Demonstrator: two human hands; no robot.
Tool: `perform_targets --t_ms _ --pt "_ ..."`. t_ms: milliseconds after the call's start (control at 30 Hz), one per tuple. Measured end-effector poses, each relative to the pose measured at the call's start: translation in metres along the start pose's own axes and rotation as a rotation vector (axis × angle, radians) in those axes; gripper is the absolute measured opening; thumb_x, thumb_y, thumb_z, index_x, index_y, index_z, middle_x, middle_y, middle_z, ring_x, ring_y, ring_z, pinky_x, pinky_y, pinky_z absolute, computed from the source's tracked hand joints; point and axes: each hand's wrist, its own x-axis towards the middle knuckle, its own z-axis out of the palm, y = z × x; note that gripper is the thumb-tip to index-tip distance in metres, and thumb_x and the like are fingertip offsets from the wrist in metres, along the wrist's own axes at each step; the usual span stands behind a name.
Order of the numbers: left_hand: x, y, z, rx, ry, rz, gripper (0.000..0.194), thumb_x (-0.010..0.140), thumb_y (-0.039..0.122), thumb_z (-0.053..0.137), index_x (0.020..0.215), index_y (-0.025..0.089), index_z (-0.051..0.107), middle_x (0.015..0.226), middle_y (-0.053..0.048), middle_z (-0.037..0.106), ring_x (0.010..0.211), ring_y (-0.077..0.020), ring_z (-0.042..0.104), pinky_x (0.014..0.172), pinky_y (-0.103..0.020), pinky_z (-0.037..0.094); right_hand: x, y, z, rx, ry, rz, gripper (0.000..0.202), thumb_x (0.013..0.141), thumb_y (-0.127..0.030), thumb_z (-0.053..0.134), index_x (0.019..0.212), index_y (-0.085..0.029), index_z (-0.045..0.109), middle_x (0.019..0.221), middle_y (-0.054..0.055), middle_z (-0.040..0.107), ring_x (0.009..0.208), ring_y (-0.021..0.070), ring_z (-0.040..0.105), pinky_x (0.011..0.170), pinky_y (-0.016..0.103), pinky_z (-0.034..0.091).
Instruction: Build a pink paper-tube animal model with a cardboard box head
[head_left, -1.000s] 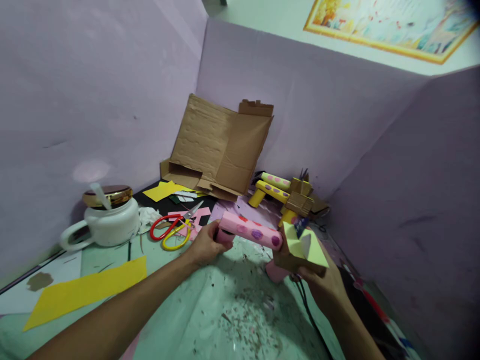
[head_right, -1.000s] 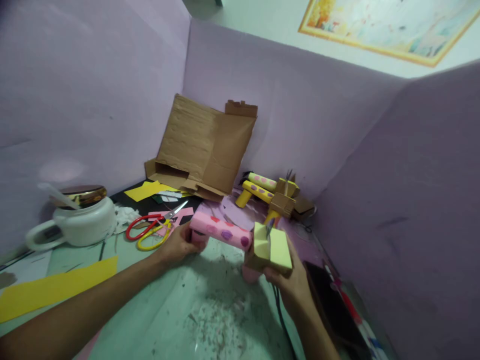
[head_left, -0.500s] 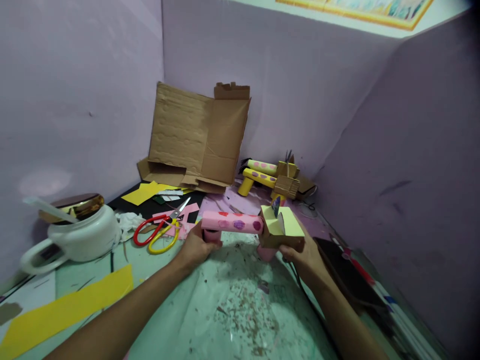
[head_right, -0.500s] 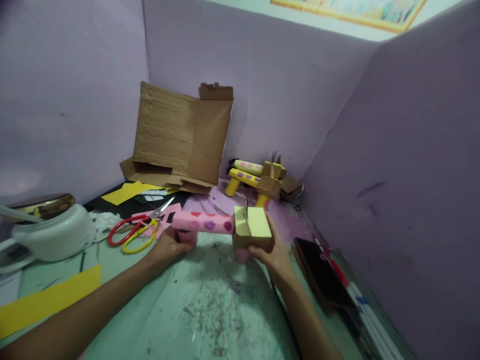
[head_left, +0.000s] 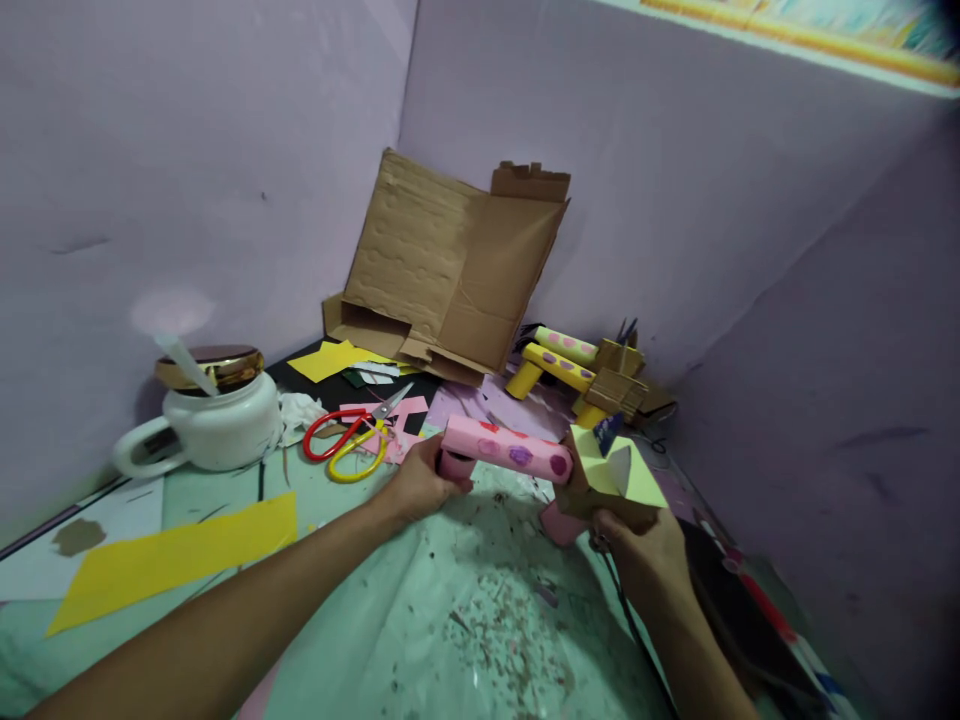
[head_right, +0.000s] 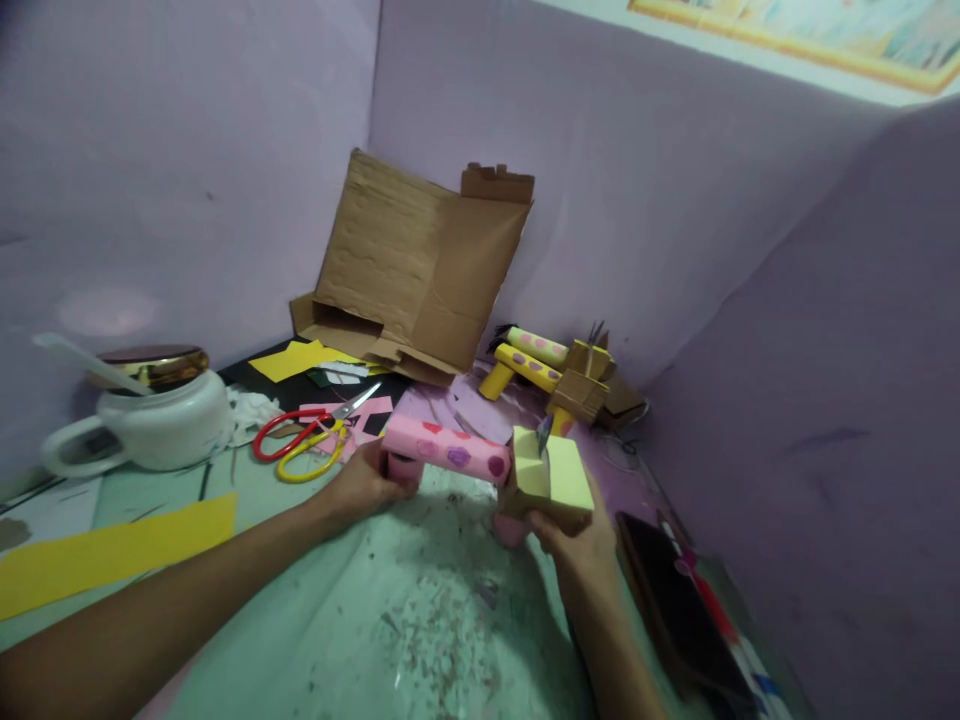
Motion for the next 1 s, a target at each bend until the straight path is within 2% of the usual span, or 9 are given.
perform_targets --t_ms 133,267,400,567,833,1000 --pt "0.002 -0.001 0.003 0.005 -0.035 0.005 0.028 0.048 0.009 0.065 0.075 0.015 0.059 0.064 0.004 0.057 0.064 -0.0133 0.051 0.061 -0.026 0.040 -0.003 0.001 -0.007 -0.050 0.062 0.052 0.056 0.051 -0.038 0.077 0.100 -0.013 0.064 0.084 0.011 0.071 0.079 0.0286 0.064 0.065 0.037 0.053" --pt "0.006 -0.008 0.005 0.026 -0.067 -0.002 0.029 0.048 0.010 0.066 0.076 0.014 0.059 0.069 0.002 0.058 0.066 -0.0136 0.051 0.061 -0.026 0.040 -0.011 0.003 -0.017 -0.114 -0.013 0.074 0.056 0.054 -0.041 0.077 0.101 -0.014 0.064 0.088 0.010 0.069 0.087 0.0299 0.062 0.076 0.041 0.050" --pt "0.007 -0.011 0.004 0.055 -0.069 -0.004 0.030 0.048 0.009 0.066 0.076 0.014 0.059 0.069 0.002 0.058 0.065 -0.0135 0.051 0.059 -0.026 0.040 -0.016 0.000 -0.015 -0.051 -0.065 0.068 0.061 0.056 -0.042 0.077 0.108 -0.016 0.061 0.099 0.011 0.068 0.090 0.0302 0.061 0.082 0.045 0.048" --pt "0.005 -0.008 0.003 0.070 -0.063 0.002 0.032 0.047 0.008 0.065 0.078 0.014 0.059 0.069 0.003 0.058 0.066 -0.0140 0.051 0.059 -0.026 0.041 -0.016 -0.002 -0.011 0.001 -0.063 0.069 0.069 0.055 -0.041 0.078 0.116 -0.018 0.057 0.107 0.013 0.066 0.094 0.0321 0.061 0.083 0.047 0.049" --pt "0.006 -0.005 0.004 0.101 -0.062 -0.009 0.029 0.045 0.009 0.064 0.073 0.014 0.058 0.066 0.003 0.058 0.066 -0.0149 0.051 0.060 -0.027 0.041 -0.014 0.006 -0.019 -0.009 -0.087 0.080 0.090 0.050 -0.046 0.079 0.129 -0.021 0.044 0.121 0.013 0.059 0.106 0.0364 0.055 0.087 0.050 0.045" --pt "0.004 -0.002 0.004 0.116 -0.057 -0.027 0.029 0.046 0.009 0.063 0.074 0.015 0.058 0.067 0.002 0.059 0.068 -0.0159 0.051 0.062 -0.028 0.041 -0.014 0.003 -0.017 0.025 -0.082 0.075 0.088 0.052 -0.044 0.080 0.129 -0.022 0.045 0.121 0.012 0.060 0.107 0.0354 0.056 0.088 0.049 0.045"
